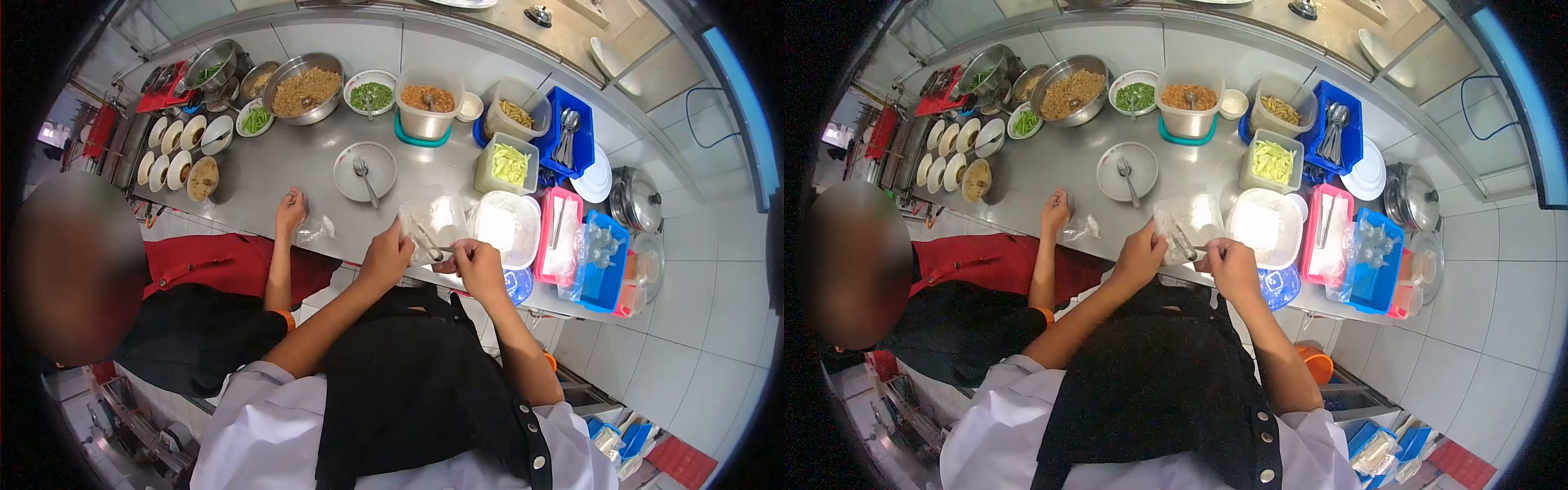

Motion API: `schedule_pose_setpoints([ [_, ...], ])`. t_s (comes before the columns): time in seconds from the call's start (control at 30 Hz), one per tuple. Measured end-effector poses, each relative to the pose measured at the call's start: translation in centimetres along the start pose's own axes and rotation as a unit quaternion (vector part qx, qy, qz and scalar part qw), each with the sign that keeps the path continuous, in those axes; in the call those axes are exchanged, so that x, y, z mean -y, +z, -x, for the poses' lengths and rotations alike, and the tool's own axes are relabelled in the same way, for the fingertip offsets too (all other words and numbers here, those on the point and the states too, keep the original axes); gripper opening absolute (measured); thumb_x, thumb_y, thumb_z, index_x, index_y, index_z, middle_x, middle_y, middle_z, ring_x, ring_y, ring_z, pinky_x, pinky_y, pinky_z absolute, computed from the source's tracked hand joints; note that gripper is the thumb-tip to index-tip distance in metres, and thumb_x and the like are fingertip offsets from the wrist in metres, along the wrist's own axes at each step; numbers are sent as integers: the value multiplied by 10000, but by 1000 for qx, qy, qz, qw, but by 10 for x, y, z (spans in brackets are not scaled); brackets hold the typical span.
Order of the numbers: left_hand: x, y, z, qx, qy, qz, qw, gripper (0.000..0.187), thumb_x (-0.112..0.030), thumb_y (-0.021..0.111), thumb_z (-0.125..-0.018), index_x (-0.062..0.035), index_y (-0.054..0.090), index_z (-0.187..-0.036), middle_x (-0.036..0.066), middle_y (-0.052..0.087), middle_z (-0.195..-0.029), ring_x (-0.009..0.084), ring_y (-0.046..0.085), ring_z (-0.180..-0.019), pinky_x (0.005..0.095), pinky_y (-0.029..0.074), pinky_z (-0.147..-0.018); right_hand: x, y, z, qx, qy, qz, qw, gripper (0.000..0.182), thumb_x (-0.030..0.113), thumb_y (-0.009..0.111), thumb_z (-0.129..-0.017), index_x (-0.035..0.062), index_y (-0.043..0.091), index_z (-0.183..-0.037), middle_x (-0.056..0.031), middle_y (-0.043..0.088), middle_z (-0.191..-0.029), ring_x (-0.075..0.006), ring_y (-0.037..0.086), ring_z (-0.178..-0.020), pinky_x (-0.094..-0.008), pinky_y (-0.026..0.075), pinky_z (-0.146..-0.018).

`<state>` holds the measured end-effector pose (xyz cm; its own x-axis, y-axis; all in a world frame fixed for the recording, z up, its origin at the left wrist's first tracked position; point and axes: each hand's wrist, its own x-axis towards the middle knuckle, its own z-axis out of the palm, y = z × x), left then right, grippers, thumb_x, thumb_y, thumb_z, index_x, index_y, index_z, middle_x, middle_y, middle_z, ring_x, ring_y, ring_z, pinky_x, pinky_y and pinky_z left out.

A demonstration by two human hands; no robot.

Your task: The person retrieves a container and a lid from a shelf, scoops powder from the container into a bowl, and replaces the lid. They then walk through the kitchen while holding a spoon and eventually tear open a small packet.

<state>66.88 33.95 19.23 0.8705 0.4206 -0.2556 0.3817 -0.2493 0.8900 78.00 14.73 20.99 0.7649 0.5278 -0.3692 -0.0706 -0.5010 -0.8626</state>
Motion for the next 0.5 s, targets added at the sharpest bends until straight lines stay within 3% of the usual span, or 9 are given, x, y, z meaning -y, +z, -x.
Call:
schedule_pose_setpoints([
  [0.07, 15, 3, -2, -7, -55, -26, 998, 589, -140, 607, -1024, 30, 442, -1563, 205, 727, -840, 308, 763, -771, 430, 585, -720, -2, 4, -3, 12, -17, 30, 999, 308, 174, 580, -1057, -77, 744, -984, -148, 785, -760, -242, 801, -744, -363, 607, -738],
  [0.1, 26, 5, -1, -5, -53, -28, 998, 589, -140, 607, -1024, 30, 442, -1563, 205, 727, -840, 308, 763, -771, 430, 585, -720, -1, 6, -4, 10, -18, 29, 999, 308, 174, 580, -1057, -77, 744, -984, -148, 785, -760, -242, 801, -744, -363, 607, -738],
  [0.17, 32, 4, 1, -79, 38, -177, 980, 713, -249, 697, -970, -20, 434, -1592, 255, 733, -951, 397, 758, -874, 487, 586, -817, -2, 9, -8, 13, -19, 48, 999, 304, 185, 589, -1050, -39, 760, -938, -149, 765, -730, -276, 775, -698, -386, 592, -719],
  [0.2, 36, 3, 2, -75, 39, -178, 980, 713, -249, 697, -970, -20, 434, -1592, 255, 733, -951, 397, 758, -874, 487, 586, -817, -2, 9, -8, 10, -17, 47, 999, 304, 185, 589, -1050, -39, 760, -938, -149, 765, -730, -276, 775, -698, -386, 592, -719],
  [0.3, -5, -16, 11, 20, -26, -218, 975, 841, -369, 774, -903, -63, 437, -1611, 337, 674, -1197, 475, 689, -1107, 521, 545, -979, 1, 11, -9, 9, -43, 93, 995, 302, 191, 595, -1042, -9, 764, -893, -158, 733, -696, -315, 741, -662, -415, 570, -693],
  [0.37, -7, -18, 14, 96, 24, -352, 931, 947, -471, 826, -849, -68, 440, -1614, 395, 504, -1436, 517, 549, -1322, 546, 481, -1091, 8, 13, -8, -9, -64, 115, 991, 307, 193, 594, -1037, 5, 758, -858, -162, 704, -671, -340, 722, -652, -431, 553, -679],
  [0.4, -5, -16, 15, 97, 21, -351, 931, 947, -471, 826, -849, -68, 440, -1614, 395, 504, -1436, 517, 549, -1322, 546, 481, -1091, 10, 13, -8, -6, -63, 116, 991, 307, 193, 594, -1037, 5, 758, -858, -162, 704, -671, -340, 722, -652, -431, 553, -679],
  [0.47, 4, -10, 14, 74, 35, -329, 941, 949, -536, 834, -841, -89, 473, -1596, 402, 346, -1554, 535, 379, -1460, 599, 420, -1143, 13, 14, -10, -9, -66, 116, 991, 310, 190, 592, -1034, -2, 751, -849, -161, 700, -668, -333, 721, -647, -429, 553, -679],
  [0.5, 7, -7, 13, 74, 34, -329, 941, 949, -536, 834, -841, -89, 473, -1596, 402, 346, -1554, 535, 379, -1460, 599, 420, -1143, 14, 15, -11, -8, -65, 115, 991, 310, 190, 592, -1034, -2, 751, -849, -161, 700, -668, -333, 721, -647, -429, 553, -679],
])
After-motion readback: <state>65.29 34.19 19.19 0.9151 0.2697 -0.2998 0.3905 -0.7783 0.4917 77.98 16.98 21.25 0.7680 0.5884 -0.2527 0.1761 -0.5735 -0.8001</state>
